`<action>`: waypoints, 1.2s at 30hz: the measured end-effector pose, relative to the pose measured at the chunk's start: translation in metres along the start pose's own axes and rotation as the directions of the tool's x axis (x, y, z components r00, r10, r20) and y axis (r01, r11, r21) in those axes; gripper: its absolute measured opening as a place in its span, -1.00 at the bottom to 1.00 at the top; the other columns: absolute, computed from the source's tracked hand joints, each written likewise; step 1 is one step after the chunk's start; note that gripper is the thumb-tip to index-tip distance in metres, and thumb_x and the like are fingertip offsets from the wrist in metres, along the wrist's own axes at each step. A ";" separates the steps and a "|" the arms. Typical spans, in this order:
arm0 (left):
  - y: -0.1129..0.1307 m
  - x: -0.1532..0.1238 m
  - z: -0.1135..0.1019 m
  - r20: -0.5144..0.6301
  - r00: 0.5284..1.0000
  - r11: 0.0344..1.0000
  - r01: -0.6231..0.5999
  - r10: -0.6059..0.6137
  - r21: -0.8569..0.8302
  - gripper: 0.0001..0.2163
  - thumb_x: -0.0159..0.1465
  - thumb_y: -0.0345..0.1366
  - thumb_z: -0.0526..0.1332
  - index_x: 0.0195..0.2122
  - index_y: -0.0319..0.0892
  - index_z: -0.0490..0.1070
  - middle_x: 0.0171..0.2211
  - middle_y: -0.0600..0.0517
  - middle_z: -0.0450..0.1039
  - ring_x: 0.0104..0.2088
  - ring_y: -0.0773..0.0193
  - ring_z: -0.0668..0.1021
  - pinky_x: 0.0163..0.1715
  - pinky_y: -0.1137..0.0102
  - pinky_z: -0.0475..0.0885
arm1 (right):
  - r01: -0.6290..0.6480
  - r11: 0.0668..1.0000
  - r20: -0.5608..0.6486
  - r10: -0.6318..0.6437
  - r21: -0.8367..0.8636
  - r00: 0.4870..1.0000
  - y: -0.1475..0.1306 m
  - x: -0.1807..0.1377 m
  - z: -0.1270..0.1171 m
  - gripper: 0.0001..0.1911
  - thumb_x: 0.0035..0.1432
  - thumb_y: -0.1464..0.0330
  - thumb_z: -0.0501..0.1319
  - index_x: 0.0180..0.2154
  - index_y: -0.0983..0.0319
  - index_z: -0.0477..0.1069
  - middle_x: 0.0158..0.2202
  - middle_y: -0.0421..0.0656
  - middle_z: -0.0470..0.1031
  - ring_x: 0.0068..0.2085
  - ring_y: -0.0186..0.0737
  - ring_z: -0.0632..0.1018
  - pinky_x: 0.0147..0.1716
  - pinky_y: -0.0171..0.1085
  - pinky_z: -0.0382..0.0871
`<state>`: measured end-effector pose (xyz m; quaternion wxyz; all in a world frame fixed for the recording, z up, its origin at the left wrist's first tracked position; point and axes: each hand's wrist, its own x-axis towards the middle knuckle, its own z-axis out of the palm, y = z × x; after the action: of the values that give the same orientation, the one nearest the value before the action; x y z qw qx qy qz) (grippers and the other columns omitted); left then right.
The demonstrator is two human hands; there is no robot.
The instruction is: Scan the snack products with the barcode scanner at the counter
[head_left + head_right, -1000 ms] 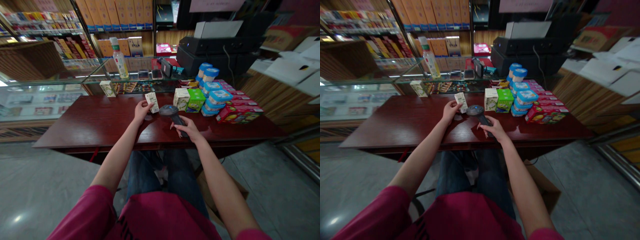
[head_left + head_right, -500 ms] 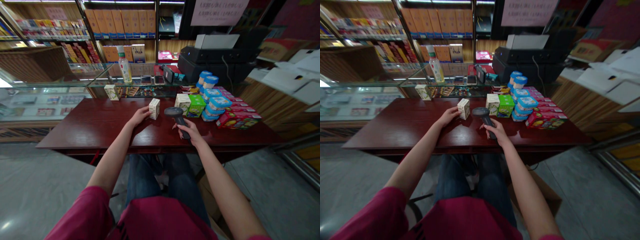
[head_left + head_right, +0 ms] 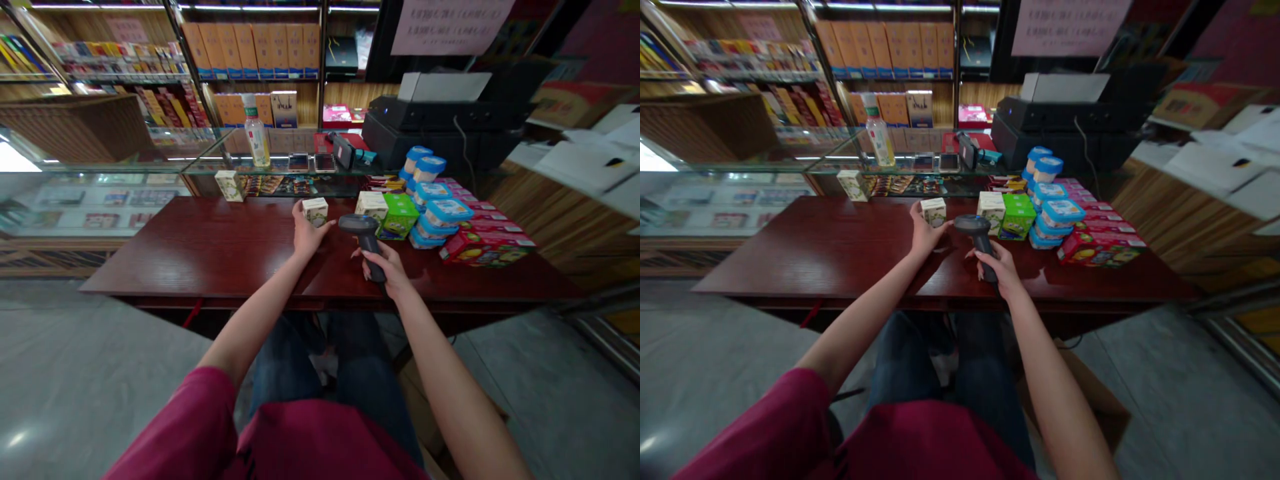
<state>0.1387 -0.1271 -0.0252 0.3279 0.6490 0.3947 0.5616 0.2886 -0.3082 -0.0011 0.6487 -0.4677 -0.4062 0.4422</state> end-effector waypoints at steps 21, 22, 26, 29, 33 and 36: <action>-0.088 0.123 -0.196 -0.439 0.893 0.929 0.242 -0.100 0.280 -0.36 0.13 -0.42 0.47 0.21 -0.22 0.26 0.18 -0.26 0.49 0.20 -0.03 0.57 0.24 0.16 0.42 | -0.109 0.990 0.185 0.091 0.089 0.978 0.035 0.105 0.109 -0.60 -0.03 0.17 0.53 -0.23 0.21 0.49 -0.24 -0.14 0.65 -0.57 -0.39 0.47 -0.59 -0.31 0.42; -0.090 0.129 -0.199 -0.445 0.888 0.920 0.263 -0.113 0.290 -0.37 0.14 -0.41 0.47 0.21 -0.22 0.27 0.17 -0.26 0.50 0.20 -0.04 0.57 0.24 0.15 0.43 | -0.114 0.989 0.190 0.095 0.091 0.977 0.038 0.106 0.108 -0.60 -0.02 0.17 0.52 -0.21 0.21 0.50 -0.23 -0.13 0.65 -0.57 -0.39 0.46 -0.59 -0.30 0.42; -0.100 0.147 -0.199 -0.452 0.885 0.905 0.281 -0.116 0.319 -0.38 0.16 -0.39 0.46 0.22 -0.19 0.28 0.18 -0.25 0.52 0.22 -0.07 0.57 0.25 0.15 0.44 | -0.148 0.980 0.193 0.121 0.132 0.974 0.042 0.106 0.103 -0.62 0.02 0.20 0.51 -0.18 0.21 0.51 -0.22 -0.14 0.65 -0.57 -0.41 0.44 -0.61 -0.33 0.38; -0.108 0.154 -0.195 -0.449 0.886 0.903 0.281 -0.114 0.326 -0.37 0.17 -0.34 0.48 0.23 -0.14 0.28 0.19 -0.21 0.52 0.21 -0.07 0.58 0.24 0.14 0.45 | -0.165 0.977 0.210 0.134 0.138 0.968 0.040 0.106 0.102 -0.64 0.04 0.22 0.51 -0.18 0.21 0.50 -0.23 -0.15 0.65 -0.57 -0.41 0.44 -0.61 -0.33 0.38; -0.112 0.158 -0.194 -0.431 0.894 0.911 0.274 -0.122 0.309 -0.34 0.17 -0.36 0.48 0.26 -0.16 0.26 0.22 -0.22 0.50 0.22 -0.06 0.57 0.28 0.12 0.44 | -0.131 0.984 0.215 0.104 0.117 0.971 0.042 0.107 0.104 -0.66 0.08 0.22 0.49 -0.17 0.20 0.49 -0.19 -0.14 0.65 -0.56 -0.41 0.44 -0.60 -0.33 0.39; -0.104 0.152 -0.197 -0.435 0.898 0.917 0.229 -0.070 0.325 -0.18 0.07 -0.40 0.53 0.33 -0.26 0.19 0.35 -0.34 0.33 0.38 -0.08 0.41 0.42 0.13 0.27 | -0.032 0.995 0.145 0.017 0.097 0.989 0.042 0.101 0.104 -0.60 0.01 0.20 0.51 -0.17 0.18 0.45 -0.20 -0.18 0.63 -0.56 -0.42 0.43 -0.58 -0.32 0.40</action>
<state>-0.0622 0.0526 -0.0141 0.1519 0.5320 0.6028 0.5748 0.2113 -0.1788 -0.0060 0.6347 -0.4068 -0.4235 0.5023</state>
